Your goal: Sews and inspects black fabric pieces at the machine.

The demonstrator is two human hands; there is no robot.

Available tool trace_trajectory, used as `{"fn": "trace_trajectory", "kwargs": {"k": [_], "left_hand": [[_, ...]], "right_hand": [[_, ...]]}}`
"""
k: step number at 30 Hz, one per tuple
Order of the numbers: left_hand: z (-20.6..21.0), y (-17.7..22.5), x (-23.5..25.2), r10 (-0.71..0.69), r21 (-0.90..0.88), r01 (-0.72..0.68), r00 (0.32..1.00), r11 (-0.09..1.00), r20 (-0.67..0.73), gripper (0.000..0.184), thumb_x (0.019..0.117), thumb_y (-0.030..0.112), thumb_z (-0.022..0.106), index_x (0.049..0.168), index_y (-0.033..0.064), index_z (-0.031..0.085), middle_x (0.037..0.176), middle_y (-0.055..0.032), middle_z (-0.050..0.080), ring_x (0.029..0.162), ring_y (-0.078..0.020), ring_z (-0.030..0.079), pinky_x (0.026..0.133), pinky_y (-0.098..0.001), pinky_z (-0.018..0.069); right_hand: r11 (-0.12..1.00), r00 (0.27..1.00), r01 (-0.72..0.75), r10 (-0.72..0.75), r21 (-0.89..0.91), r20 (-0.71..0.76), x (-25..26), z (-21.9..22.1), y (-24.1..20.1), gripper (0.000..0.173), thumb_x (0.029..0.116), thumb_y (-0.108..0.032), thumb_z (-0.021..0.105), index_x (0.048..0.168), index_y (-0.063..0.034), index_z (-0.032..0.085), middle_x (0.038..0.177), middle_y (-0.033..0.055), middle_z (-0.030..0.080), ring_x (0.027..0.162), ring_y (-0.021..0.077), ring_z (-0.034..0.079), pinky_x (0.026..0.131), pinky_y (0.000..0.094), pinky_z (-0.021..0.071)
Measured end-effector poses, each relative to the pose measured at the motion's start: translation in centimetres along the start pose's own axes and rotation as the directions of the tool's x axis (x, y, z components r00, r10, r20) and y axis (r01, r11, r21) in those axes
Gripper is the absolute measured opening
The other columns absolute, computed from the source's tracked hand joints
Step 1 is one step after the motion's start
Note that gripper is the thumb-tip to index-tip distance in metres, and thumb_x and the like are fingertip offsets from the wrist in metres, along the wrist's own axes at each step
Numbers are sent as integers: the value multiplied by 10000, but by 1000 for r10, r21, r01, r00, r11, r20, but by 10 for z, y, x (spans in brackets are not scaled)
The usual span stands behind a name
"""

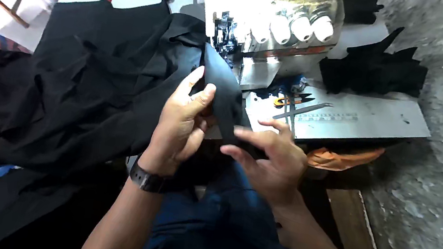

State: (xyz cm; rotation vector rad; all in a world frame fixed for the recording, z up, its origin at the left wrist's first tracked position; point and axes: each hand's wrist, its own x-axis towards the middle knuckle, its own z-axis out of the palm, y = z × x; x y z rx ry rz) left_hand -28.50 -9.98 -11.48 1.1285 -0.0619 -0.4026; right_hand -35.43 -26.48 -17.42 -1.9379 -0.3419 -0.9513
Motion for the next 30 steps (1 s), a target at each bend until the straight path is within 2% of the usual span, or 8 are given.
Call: {"fn": "trace_trajectory", "kwargs": {"k": [3,5,7,13,17,19,22,30], "left_hand": [[4,17,-6,73,23,-73,997,997,10,514,1083,193,509,1571,217,348,1246,-79,653,995,-162,709,889,-353,609],[8,25,-10,84,1,-84,995,996,53,537,1089,165,486,1590,218,298,1241,-103,649,980,-178,715,870,-361,617],[11,31,-14,118,-11,-117,986,993,120,565,1079,107,472,1596,211,271,1184,-113,657,905,-169,719,782,-330,632],[8,31,-22,241,24,-245,963,969,121,607,1046,30,509,1587,204,293,1028,-92,673,795,-130,691,738,-284,609],[1,16,-20,125,-35,-123,989,992,73,543,1084,109,460,1588,231,299,1167,-90,653,916,-158,706,838,-348,619],[-1,7,-12,73,-32,-73,997,997,6,501,1099,174,459,1579,245,336,1137,-64,637,886,-131,678,833,-334,603],[-3,-1,-5,63,-61,-63,998,996,11,510,1104,196,447,1596,242,318,1174,-75,637,936,-146,678,873,-350,592],[-1,-2,-5,72,-104,-80,994,991,-78,490,1058,62,496,1524,196,422,1176,-104,677,955,-177,726,813,-342,630]], "right_hand": [[928,917,-374,369,1,151,11,-2,2,744,780,-417,887,1360,-119,527,1118,-38,737,985,71,708,846,296,616],[881,861,-461,416,103,293,31,-9,-2,652,761,-440,891,1278,-130,644,1085,-44,743,986,63,718,844,283,635],[921,881,-368,303,125,363,50,-17,-12,473,776,-441,877,1103,-125,747,1016,-64,738,995,24,687,884,241,598],[954,937,-172,82,246,339,59,-25,-24,236,808,-272,879,842,-89,733,988,17,755,1147,176,679,1030,358,562],[904,879,-370,266,215,396,35,-22,-13,248,815,-309,872,901,-102,765,862,-30,744,842,58,713,757,248,624],[845,791,-521,427,118,439,28,-20,-12,315,831,-352,853,1041,-133,767,904,-48,761,827,51,727,733,249,640],[807,763,-588,536,45,362,24,-19,-19,243,845,-399,831,911,-171,776,775,-70,732,691,33,689,606,227,595],[891,853,-451,446,-47,272,23,-21,-15,335,844,-462,811,1044,-194,779,867,-125,731,776,-53,653,681,156,548]]}}
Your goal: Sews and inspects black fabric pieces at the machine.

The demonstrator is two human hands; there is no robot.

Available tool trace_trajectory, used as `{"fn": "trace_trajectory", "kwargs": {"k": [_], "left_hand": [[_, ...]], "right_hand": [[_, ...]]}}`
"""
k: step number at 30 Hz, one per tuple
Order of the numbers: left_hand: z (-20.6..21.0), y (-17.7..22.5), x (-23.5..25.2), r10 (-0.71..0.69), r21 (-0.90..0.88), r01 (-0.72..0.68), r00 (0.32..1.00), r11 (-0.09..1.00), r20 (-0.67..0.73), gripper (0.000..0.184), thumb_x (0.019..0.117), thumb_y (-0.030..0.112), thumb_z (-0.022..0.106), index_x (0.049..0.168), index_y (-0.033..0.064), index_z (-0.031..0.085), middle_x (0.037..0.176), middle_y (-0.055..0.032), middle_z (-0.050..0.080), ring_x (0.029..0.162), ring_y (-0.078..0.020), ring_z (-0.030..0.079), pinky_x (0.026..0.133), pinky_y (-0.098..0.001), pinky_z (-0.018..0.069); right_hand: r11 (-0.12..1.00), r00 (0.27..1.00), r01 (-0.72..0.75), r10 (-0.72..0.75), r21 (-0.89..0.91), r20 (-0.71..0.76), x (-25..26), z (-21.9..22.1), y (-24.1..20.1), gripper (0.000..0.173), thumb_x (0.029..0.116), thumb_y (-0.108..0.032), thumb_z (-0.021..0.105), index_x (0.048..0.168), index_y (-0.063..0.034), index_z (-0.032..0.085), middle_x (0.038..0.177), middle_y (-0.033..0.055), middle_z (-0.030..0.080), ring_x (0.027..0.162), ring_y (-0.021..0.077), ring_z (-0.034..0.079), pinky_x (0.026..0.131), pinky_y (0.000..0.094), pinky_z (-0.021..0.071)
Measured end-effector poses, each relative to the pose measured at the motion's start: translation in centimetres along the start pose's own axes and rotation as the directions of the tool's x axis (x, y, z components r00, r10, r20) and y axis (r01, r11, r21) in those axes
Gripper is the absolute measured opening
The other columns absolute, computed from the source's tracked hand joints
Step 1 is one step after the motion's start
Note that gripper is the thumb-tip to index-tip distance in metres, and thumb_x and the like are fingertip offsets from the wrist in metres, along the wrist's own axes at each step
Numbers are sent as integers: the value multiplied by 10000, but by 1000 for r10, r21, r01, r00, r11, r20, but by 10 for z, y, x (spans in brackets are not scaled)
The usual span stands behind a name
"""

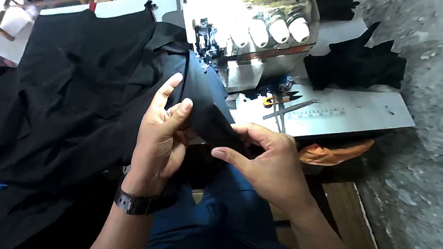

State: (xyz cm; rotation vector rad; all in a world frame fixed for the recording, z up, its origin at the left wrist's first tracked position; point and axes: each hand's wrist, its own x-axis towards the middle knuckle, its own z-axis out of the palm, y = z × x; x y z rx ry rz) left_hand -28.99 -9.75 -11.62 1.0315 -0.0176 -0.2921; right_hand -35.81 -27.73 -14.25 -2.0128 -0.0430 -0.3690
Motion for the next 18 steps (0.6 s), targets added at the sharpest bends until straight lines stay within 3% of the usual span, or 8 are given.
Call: {"fn": "trace_trajectory", "kwargs": {"k": [5,7,10,13,15,18], "left_hand": [[-2,-2,1,4,-51,-8,997,999,-75,436,1047,46,517,1457,189,479,1101,-73,693,933,-157,728,826,-331,627],[-3,-5,1,3,-76,-8,997,997,-76,435,1041,42,530,1449,187,488,1080,-78,689,908,-158,726,805,-325,630],[-2,-10,1,-10,-96,0,995,995,-102,413,1033,48,549,1422,183,512,1040,-79,701,867,-158,732,774,-319,634],[-4,-14,2,-13,-99,4,996,995,-89,377,1031,61,562,1387,177,521,991,-69,689,825,-139,717,742,-301,627],[-4,-15,2,-8,-98,0,996,995,-87,365,1025,62,575,1371,170,528,961,-66,681,801,-133,707,726,-300,623],[-4,-16,-1,-17,-96,13,999,995,-47,378,1029,108,581,1391,190,508,1019,-70,689,864,-149,716,775,-321,625]], "right_hand": [[999,999,37,-37,-30,-27,-4,-5,-9,259,832,-458,818,889,-208,779,804,-150,716,755,-54,607,802,245,470],[998,998,41,-43,-52,-49,-8,-5,-13,253,841,-441,813,879,-194,778,778,-151,706,742,-58,602,848,253,476],[998,998,48,-49,-28,-25,-13,-2,-16,225,900,-345,773,1005,-147,797,795,-136,725,755,-53,628,900,263,499],[999,999,22,-21,-24,30,-14,-1,-15,319,943,-325,723,1207,-149,760,822,-137,726,789,-44,642,862,220,525],[1000,996,-3,6,-28,92,-14,-3,-15,348,972,-347,680,1259,-161,741,874,-130,740,832,-37,657,833,195,545],[996,983,23,-38,84,180,-13,-11,-15,221,990,-334,679,1028,-141,781,975,-79,738,936,-8,675,822,173,575]]}}
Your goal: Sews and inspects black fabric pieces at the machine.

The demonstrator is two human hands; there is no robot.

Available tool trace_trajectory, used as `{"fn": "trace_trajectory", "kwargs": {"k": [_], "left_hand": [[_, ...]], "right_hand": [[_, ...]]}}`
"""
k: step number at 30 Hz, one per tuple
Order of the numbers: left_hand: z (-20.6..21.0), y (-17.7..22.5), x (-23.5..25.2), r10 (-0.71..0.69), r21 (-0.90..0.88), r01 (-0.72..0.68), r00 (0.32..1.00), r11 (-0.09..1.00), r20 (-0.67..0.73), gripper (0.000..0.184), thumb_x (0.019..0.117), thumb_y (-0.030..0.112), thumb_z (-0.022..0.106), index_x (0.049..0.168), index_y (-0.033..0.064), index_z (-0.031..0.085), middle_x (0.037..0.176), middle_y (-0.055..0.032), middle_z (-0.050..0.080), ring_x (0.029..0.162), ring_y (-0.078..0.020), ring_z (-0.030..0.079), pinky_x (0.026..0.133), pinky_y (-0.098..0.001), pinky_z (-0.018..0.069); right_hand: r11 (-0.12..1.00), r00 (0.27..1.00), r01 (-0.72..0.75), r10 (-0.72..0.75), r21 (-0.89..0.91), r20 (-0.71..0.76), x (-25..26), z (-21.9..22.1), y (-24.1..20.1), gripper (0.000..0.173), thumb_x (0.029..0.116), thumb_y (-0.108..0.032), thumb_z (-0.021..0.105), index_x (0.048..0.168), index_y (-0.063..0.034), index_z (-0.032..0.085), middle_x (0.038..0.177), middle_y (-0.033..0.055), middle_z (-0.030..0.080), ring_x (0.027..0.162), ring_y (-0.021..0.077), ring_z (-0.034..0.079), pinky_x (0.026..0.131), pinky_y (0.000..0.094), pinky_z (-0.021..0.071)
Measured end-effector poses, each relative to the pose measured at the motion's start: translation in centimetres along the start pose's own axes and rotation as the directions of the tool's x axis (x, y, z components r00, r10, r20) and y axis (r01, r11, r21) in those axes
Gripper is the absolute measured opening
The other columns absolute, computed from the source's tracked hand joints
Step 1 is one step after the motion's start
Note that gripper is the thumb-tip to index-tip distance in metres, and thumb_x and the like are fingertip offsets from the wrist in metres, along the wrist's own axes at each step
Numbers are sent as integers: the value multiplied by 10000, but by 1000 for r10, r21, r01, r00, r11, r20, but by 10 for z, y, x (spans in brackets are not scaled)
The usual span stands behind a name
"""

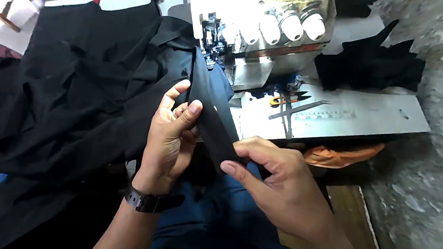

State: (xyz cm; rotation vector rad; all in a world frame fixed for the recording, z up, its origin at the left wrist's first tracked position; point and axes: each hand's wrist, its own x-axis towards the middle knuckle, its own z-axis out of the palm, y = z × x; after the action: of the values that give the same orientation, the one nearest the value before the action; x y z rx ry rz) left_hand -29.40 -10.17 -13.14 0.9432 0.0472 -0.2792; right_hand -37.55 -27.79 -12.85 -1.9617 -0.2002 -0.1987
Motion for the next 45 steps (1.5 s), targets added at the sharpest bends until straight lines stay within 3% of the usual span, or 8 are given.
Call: {"fn": "trace_trajectory", "kwargs": {"k": [3,6,10,13,19,24,32,45], "left_hand": [[-4,0,2,-74,-1,74,988,997,137,466,1090,227,477,1542,180,369,1329,-135,644,1163,-239,681,967,-382,581],[-1,5,4,-104,-5,105,988,994,113,475,1113,186,404,1581,166,327,1343,-143,639,1137,-231,695,962,-366,585],[3,10,0,-46,62,43,998,997,51,479,1104,132,423,1574,172,340,1268,-131,681,1064,-211,724,915,-345,606],[3,12,0,5,51,-9,997,999,80,463,1095,106,440,1546,155,349,1294,-152,654,1118,-256,706,959,-397,596],[3,14,4,-17,28,15,995,1000,102,474,1119,169,378,1587,174,305,1347,-169,623,1155,-277,692,971,-400,591],[11,18,-2,116,92,-125,989,988,92,414,1085,59,439,1491,138,405,1216,-161,693,1062,-272,735,920,-403,621],[2,8,13,-52,63,51,998,997,20,466,1111,147,411,1572,149,341,1374,-174,626,1172,-278,686,987,-403,575],[2,4,9,-47,130,55,997,990,-60,447,1061,142,552,1490,221,454,1196,-97,713,933,-154,740,796,-279,615]], "right_hand": [[985,991,126,-131,116,36,5,-2,6,217,967,-299,725,903,-96,768,1030,-22,740,1106,84,665,932,248,581],[961,964,251,-260,120,64,8,3,20,245,961,-257,724,787,-84,718,1033,23,750,1198,156,651,1056,359,536],[985,987,161,-162,-63,-17,0,9,24,295,970,-403,701,927,-122,783,877,-57,750,860,18,653,814,305,473],[997,997,-63,61,-45,-52,2,12,25,312,960,-454,700,1146,-213,772,931,-119,752,808,-44,674,710,178,577],[983,986,153,-159,98,58,2,4,12,268,977,-315,716,833,-92,746,806,-49,719,829,10,651,783,224,518],[988,998,-64,60,140,31,5,9,20,221,945,-370,743,981,-155,784,845,-96,738,751,-32,654,670,145,549],[963,985,-155,169,222,-46,-4,18,6,187,931,-285,759,839,-122,763,722,-71,702,626,-27,609,546,131,495],[980,994,-104,98,172,40,-7,16,11,218,990,-283,694,911,-109,798,814,-50,754,739,-7,689,631,157,564]]}}
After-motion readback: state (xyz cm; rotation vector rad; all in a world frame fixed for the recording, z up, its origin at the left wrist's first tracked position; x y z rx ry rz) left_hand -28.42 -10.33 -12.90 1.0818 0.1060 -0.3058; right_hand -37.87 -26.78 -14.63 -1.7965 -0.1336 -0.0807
